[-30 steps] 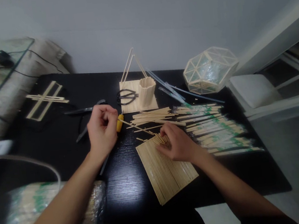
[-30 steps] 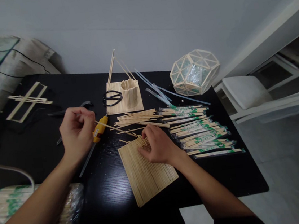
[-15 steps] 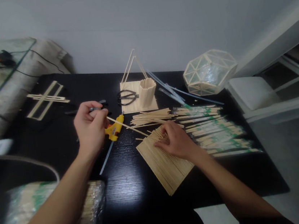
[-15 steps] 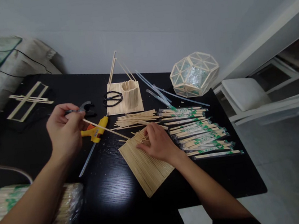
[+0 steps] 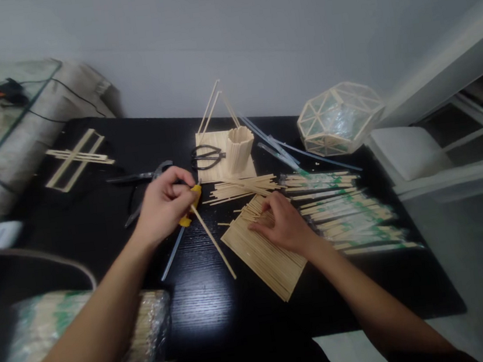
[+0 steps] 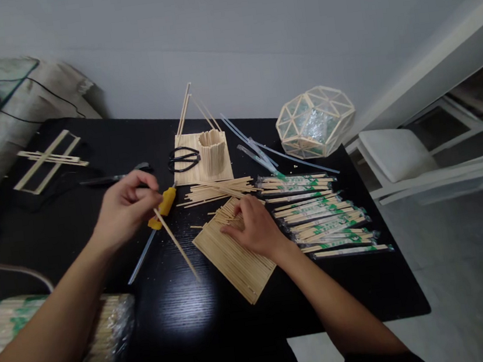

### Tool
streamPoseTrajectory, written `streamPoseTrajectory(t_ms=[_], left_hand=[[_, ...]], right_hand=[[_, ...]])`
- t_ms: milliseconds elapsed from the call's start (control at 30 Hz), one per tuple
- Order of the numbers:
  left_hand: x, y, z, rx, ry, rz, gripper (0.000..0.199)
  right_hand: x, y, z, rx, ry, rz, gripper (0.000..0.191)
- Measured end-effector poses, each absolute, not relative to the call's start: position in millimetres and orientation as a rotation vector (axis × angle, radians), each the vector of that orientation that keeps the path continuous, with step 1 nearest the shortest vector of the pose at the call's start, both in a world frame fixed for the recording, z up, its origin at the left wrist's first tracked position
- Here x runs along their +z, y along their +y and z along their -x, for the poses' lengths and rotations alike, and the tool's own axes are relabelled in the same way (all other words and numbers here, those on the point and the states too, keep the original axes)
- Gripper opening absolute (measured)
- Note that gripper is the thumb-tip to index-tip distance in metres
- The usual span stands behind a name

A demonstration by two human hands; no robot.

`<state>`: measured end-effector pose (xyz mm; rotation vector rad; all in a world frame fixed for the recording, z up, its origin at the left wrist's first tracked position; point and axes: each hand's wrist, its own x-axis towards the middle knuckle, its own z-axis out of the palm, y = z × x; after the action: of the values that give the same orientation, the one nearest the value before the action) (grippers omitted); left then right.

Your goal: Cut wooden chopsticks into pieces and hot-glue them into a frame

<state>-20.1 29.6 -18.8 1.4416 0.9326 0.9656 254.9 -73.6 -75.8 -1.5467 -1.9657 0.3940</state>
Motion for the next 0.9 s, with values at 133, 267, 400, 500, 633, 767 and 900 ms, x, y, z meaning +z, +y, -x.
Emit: streamPoseTrajectory(t_ms=[133,267,400,500,633,767,900], left_hand=[[-13.8,21.9,16.8,0.539,0.848,-1.561,0.014],[-17.0,19.2,15.5,0.432,0.872,-1.793,0.011],[-21.0,19.1,15.0,0.437,0.921,-2.031,0.015],[-22.5,19.0,14.6,0.477,0.949,-2.144,0.017],[-23.6,19.0,14.2,0.511,0.966,-2.221,0.017],[-23.8,19.1,13.5,0.522,0.979,-2.243,0.017],[-23.5,18.9,13.2,0.508,1.020,-2.256,0.018]], right_hand=[[-68.9,-76.5,-252.7,0.334,-1.955,1.506,0.034],[-56.6,-84.9,-244.3,0.299,-1.999,1.392,0.011],[-54.1,-94.0,-231.9,0.361,-2.165,1.291,0.011],[-58.0,-98.6,-224.9,0.359,-2.298,1.298,0.019],[-58.8,-101.8,-222.2,0.355,-2.362,1.354,0.016],[-49.3,-92.6,-222.8,0.357,-2.283,1.364,0.011],[-38.1,-61.3,-224.3,0.269,-2.235,1.436,0.002]])
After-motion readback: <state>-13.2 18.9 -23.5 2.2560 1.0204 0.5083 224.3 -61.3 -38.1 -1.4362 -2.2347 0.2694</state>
